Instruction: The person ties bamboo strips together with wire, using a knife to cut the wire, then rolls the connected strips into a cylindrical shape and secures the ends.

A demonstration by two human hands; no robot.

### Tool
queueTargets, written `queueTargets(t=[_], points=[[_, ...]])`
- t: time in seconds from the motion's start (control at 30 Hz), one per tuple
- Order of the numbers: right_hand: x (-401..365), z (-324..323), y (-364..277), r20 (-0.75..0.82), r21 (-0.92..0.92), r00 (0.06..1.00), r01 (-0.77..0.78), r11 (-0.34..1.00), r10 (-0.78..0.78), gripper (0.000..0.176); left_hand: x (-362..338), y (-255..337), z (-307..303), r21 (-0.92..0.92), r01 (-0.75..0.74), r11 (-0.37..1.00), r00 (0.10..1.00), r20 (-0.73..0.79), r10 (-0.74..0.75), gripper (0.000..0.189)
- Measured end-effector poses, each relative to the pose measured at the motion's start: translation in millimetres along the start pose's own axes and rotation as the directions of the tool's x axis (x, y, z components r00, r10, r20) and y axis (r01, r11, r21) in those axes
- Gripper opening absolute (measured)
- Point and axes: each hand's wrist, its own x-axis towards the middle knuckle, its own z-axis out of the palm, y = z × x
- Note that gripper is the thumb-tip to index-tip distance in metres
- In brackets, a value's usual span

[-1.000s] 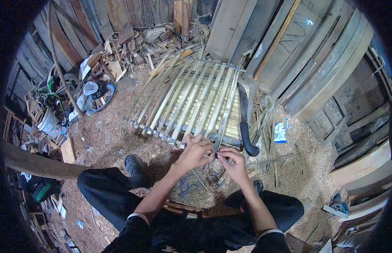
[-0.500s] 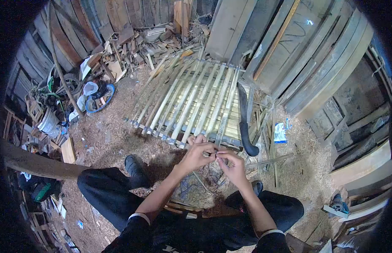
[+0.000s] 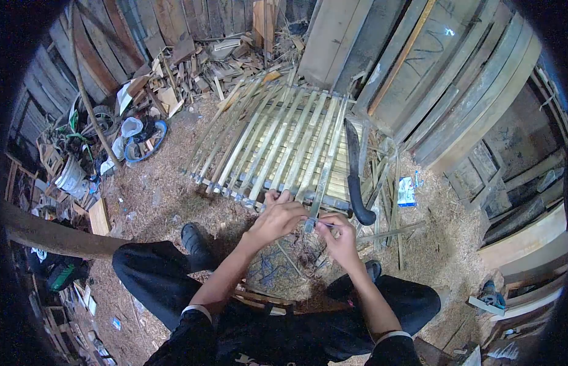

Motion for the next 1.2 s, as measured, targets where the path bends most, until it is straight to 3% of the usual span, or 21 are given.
queueTargets(t=[0.07, 0.17, 0.33, 0.53, 0.6, 0.67, 0.73, 0.8, 0.83, 0.87, 0.93, 1.0, 1.07, 1.13, 1.2], points=[[1, -1, 0, -0.001, -0.044, 1.000, 0.014, 0.999, -0.014, 0.008, -3, -1, 0, 0.073, -0.005, 0.997, 0.999, 0.043, 0.002, 0.016], [2, -4, -3, -0.002, -0.123, 1.000, 0.016, 0.992, -0.016, 0.008, -4, -2, 3, 0.049, 0.000, 0.999, 0.999, -0.041, 0.002, 0.017], [-2, -10, 7, -0.003, -0.226, 1.000, 0.011, 0.974, -0.012, 0.010, -8, -16, -15, 0.113, 0.107, 0.988, 0.994, -0.014, -0.106, 0.010], [-8, -17, 5, 0.095, -0.349, 0.995, 0.020, 0.937, 0.014, 0.011, -24, -26, -11, 0.163, 0.139, 0.977, 0.990, -0.033, -0.135, 0.009], [-10, -21, 8, 0.136, -0.314, 0.991, 0.046, 0.948, -0.003, 0.013, -27, -26, -9, 0.206, 0.162, 0.965, 0.986, -0.068, -0.151, 0.010], [-10, -21, 9, 0.107, -0.290, 0.994, 0.049, 0.956, -0.018, 0.010, -29, -25, -16, 0.092, 0.267, 0.959, 0.962, 0.037, -0.271, 0.015], [-11, -20, 11, 0.073, -0.269, 0.997, 0.048, 0.962, -0.029, 0.008, -31, -18, -22, 0.109, 0.266, 0.958, 0.954, 0.111, -0.277, 0.015], [-7, -12, 9, 0.036, 0.175, 0.989, -0.146, 0.974, 0.142, 0.002, -37, -13, -22, 0.161, 0.144, 0.976, 0.989, -0.039, -0.140, 0.013], [-3, -10, 2, 0.042, 0.321, 0.989, -0.150, 0.935, 0.145, 0.004, -38, -10, -22, 0.119, 0.180, 0.976, 0.984, -0.017, -0.180, 0.011], [-1, -9, 0, 0.047, 0.320, 0.988, -0.154, 0.935, 0.147, 0.004, -38, -6, -22, 0.117, 0.186, 0.976, 0.983, -0.016, -0.185, 0.011], [2, -8, -2, 0.178, 0.538, 0.924, -0.379, 0.753, 0.338, 0.005, -35, -3, -21, 0.176, 0.188, 0.966, 0.974, 0.093, -0.207, 0.015], [2, -7, -2, 0.188, 0.539, 0.910, -0.410, 0.736, 0.370, 0.008, -36, -5, -13, 0.181, 0.148, 0.972, 0.982, 0.088, -0.166, 0.019], [-1, -2, 12, 0.185, 0.281, 0.929, -0.362, 0.889, 0.320, 0.009, -39, -8, -5, 0.238, 0.150, 0.960, 0.985, 0.048, -0.166, 0.021], [0, 5, 16, 0.132, 0.337, 0.960, -0.277, 0.900, 0.246, 0.009, -39, -8, 4, 0.240, 0.150, 0.959, 0.988, 0.000, -0.154, 0.022], [0, 6, 17, 0.085, 0.192, 0.978, -0.202, 0.960, 0.188, 0.008, -38, -8, 9, 0.241, 0.150, 0.959, 0.989, -0.048, -0.143, 0.023]])
